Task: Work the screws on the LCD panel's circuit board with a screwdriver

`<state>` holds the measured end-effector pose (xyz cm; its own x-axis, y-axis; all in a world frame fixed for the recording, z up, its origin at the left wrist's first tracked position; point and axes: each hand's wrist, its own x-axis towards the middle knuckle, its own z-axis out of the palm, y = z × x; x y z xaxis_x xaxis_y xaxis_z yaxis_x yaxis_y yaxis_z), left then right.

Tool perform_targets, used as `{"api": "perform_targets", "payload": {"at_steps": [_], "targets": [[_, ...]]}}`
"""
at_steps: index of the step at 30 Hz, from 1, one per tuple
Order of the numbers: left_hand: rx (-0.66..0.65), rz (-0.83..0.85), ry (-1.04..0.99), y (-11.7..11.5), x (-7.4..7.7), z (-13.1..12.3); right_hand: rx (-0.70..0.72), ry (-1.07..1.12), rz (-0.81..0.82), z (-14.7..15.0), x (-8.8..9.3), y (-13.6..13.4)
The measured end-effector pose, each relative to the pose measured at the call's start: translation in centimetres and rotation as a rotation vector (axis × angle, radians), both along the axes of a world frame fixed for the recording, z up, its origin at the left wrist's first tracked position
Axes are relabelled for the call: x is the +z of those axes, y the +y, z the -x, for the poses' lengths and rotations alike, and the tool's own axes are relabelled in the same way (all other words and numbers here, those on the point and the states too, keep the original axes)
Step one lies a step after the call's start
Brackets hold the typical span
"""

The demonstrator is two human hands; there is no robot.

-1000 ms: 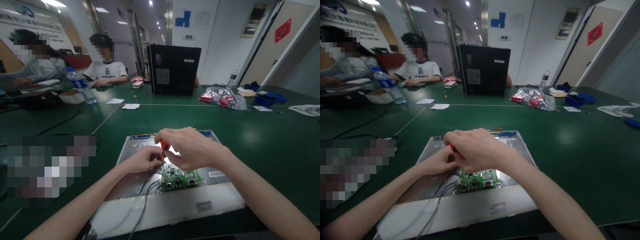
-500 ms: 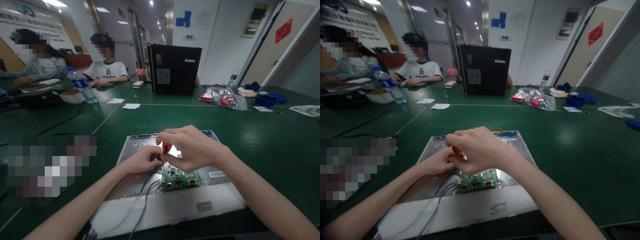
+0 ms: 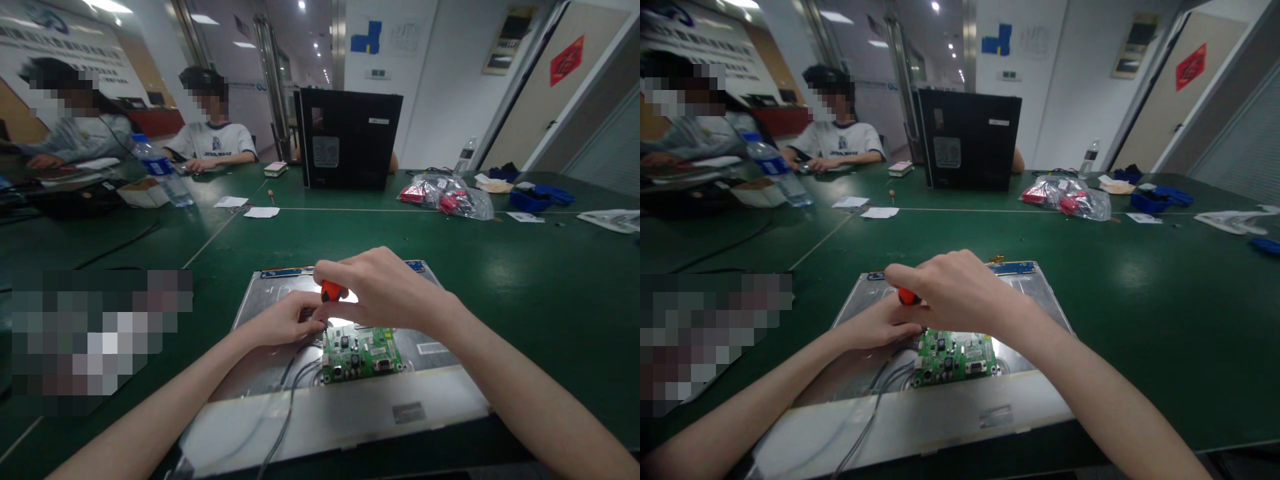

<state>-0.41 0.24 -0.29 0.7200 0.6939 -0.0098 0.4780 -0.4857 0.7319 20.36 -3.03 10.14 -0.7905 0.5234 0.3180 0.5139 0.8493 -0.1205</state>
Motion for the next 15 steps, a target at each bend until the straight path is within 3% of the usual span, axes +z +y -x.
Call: {"api": "perform_targets", "payload": {"at_steps": [9, 15], "targets": [[-0.018, -0.015, -0.028, 0.04, 0.10, 0.06, -0.082, -0.078, -0.123, -0.25, -0.13, 0.26], [-0.039, -0.017, -0.071, 0.27, -0.50, 0.10, -0.003, -0.015, -0.024, -0.13, -0.05, 0.20]]}}
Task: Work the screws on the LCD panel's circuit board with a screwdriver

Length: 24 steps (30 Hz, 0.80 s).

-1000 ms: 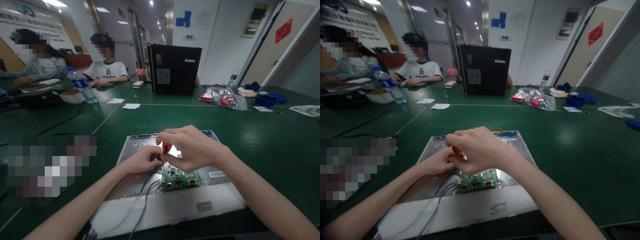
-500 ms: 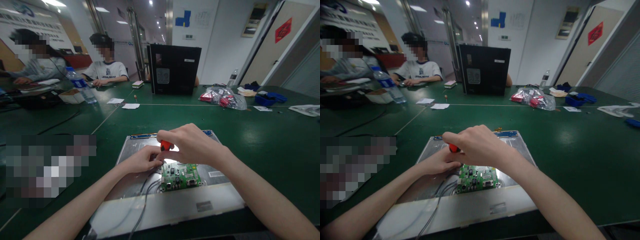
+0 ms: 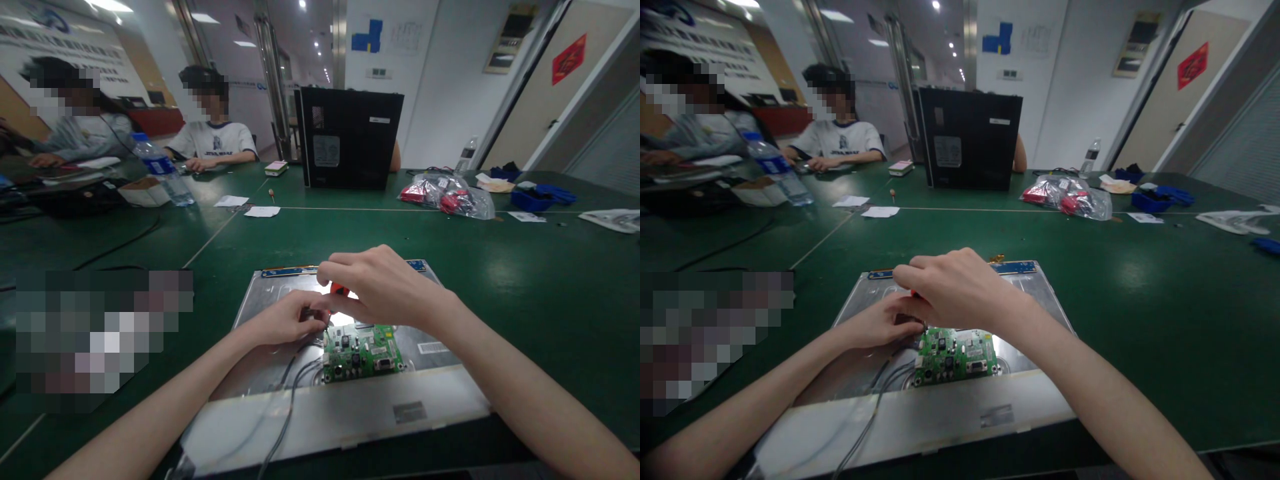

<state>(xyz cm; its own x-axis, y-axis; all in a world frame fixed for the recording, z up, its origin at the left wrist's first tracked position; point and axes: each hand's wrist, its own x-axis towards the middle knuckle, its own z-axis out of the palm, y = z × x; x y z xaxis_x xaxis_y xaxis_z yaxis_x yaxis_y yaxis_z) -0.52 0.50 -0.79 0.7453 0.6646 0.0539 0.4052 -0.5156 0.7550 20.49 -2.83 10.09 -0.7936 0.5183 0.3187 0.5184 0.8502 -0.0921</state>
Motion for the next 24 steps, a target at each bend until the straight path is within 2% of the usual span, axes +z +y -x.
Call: {"api": "perform_targets", "payload": {"at_steps": [4, 7, 15, 24], "targets": [[-0.019, 0.040, -0.023, -0.08, -0.04, -0.10, 0.037, 0.024, 0.126, -0.14, 0.34, -0.38], [-0.011, 0.040, -0.028, -0.11, 0.07, -0.19, 0.044, 0.035, 0.158, -0.12, 0.29, -0.44], [-0.008, 0.037, 0.053, 0.06, 0.12, -0.01, -0.047, 0.005, 0.020, 0.09, 0.22, -0.18], [0.018, 0.071, 0.036, 0.00, 0.17, 0.03, -0.079, 0.014, -0.100, 0.04, -0.28, 0.07]]}}
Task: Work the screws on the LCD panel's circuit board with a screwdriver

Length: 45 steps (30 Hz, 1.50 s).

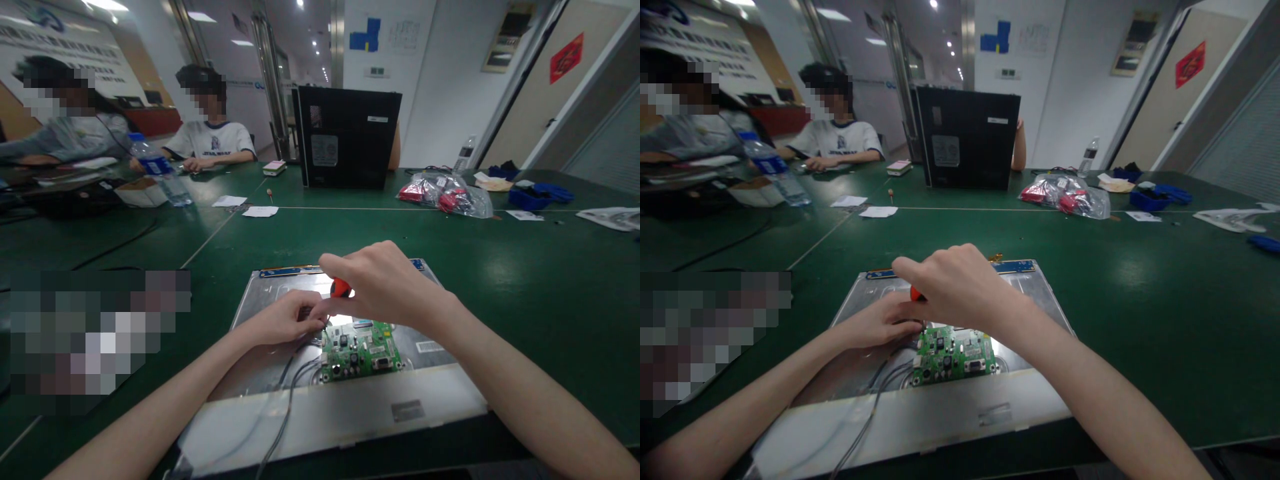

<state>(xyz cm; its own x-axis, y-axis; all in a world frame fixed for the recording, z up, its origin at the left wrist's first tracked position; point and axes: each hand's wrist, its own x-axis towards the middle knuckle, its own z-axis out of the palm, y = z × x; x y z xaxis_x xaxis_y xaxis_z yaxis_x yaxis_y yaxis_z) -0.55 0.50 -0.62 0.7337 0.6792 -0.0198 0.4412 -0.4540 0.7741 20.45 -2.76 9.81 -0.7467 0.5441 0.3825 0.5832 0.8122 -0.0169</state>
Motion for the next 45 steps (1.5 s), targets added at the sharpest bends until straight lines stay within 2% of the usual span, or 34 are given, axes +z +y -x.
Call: {"api": "perform_targets", "payload": {"at_steps": [5, 11, 20, 27, 31, 45], "targets": [[-0.019, -0.030, 0.013, -0.1, 0.3, -0.2, 0.016, 0.042, 0.032, 0.3, -0.1, 0.1], [0.018, -0.094, 0.054, 0.0, 0.3, 0.0, 0.065, 0.033, 0.082, 0.4, 0.0, -0.2], [0.013, -0.046, 0.005, -0.1, -0.1, -0.1, 0.110, 0.074, 0.295, 0.2, 0.1, -0.4], [0.003, -0.075, -0.008, -0.1, 0.1, -0.1, 0.024, 0.095, 0.172, 0.6, -0.1, -0.3], [0.018, -0.072, 0.037, -0.1, 0.3, -0.1, 0.041, 0.139, 0.157, 1.1, -0.4, -0.6], [0.011, -0.025, -0.045, -0.3, 0.2, -0.4, 0.154, 0.326, 0.395, -0.1, 0.1, -0.2]]}}
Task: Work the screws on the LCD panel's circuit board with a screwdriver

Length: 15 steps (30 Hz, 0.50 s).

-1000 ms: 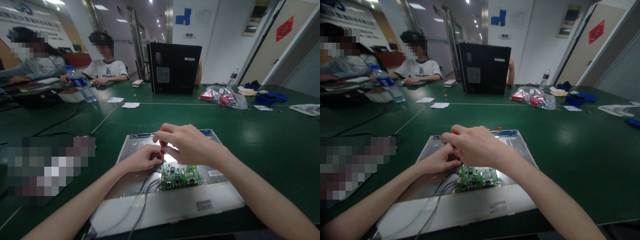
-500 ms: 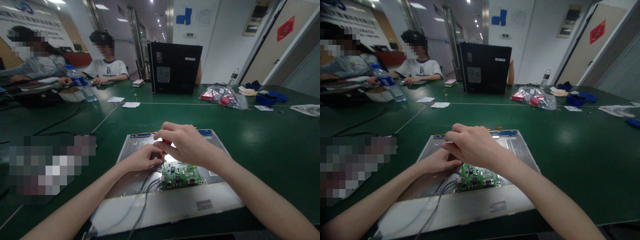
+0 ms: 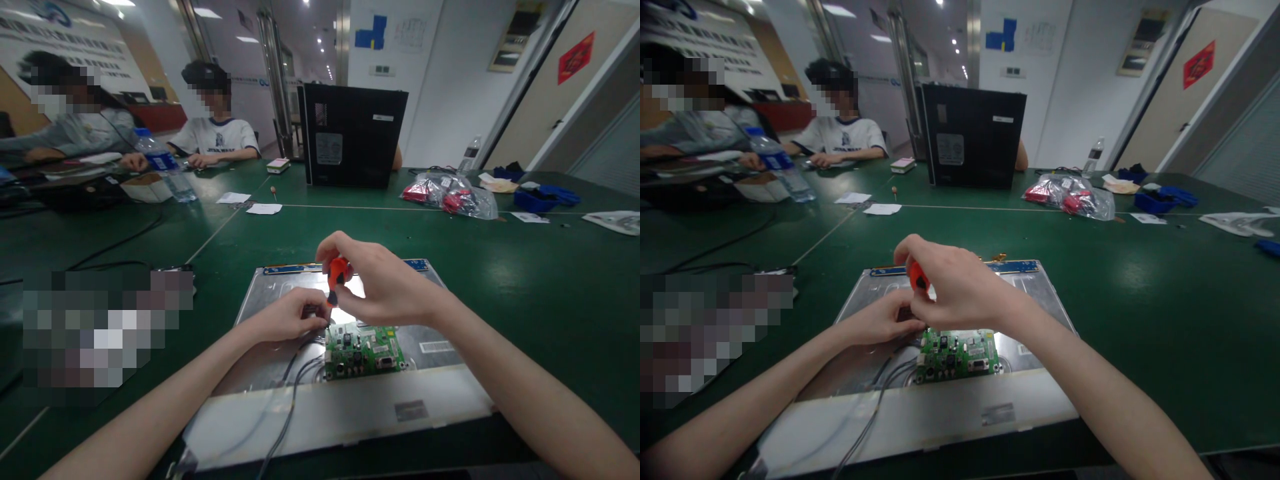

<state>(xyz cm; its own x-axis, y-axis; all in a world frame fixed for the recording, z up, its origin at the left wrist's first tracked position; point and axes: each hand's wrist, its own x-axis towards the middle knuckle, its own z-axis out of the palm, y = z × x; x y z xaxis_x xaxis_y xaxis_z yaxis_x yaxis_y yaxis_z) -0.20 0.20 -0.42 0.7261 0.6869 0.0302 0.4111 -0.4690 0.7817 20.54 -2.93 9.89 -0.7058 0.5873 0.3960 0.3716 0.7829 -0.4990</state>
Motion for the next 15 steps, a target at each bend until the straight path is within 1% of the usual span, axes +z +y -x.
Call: {"api": "perform_targets", "payload": {"at_steps": [4, 9, 11, 13, 15], "targets": [[-0.005, -0.003, -0.005, 0.1, 0.0, 0.0, 0.034, 0.005, 0.108, 0.2, -0.1, 0.1], [0.041, -0.042, 0.084, -0.2, 0.2, 0.1, 0.078, 0.123, 0.267, 1.2, -1.0, 0.2], [0.081, -0.062, 0.125, -0.3, 0.2, 0.2, 0.095, 0.188, 0.379, 1.6, -1.5, 0.2], [0.109, -0.065, 0.149, -0.3, 0.1, 0.4, 0.142, 0.262, 0.520, 2.0, -2.0, 0.3], [0.119, -0.051, 0.164, -0.3, 0.0, 0.5, 0.188, 0.311, 0.620, 2.2, -2.3, 0.3]]}}
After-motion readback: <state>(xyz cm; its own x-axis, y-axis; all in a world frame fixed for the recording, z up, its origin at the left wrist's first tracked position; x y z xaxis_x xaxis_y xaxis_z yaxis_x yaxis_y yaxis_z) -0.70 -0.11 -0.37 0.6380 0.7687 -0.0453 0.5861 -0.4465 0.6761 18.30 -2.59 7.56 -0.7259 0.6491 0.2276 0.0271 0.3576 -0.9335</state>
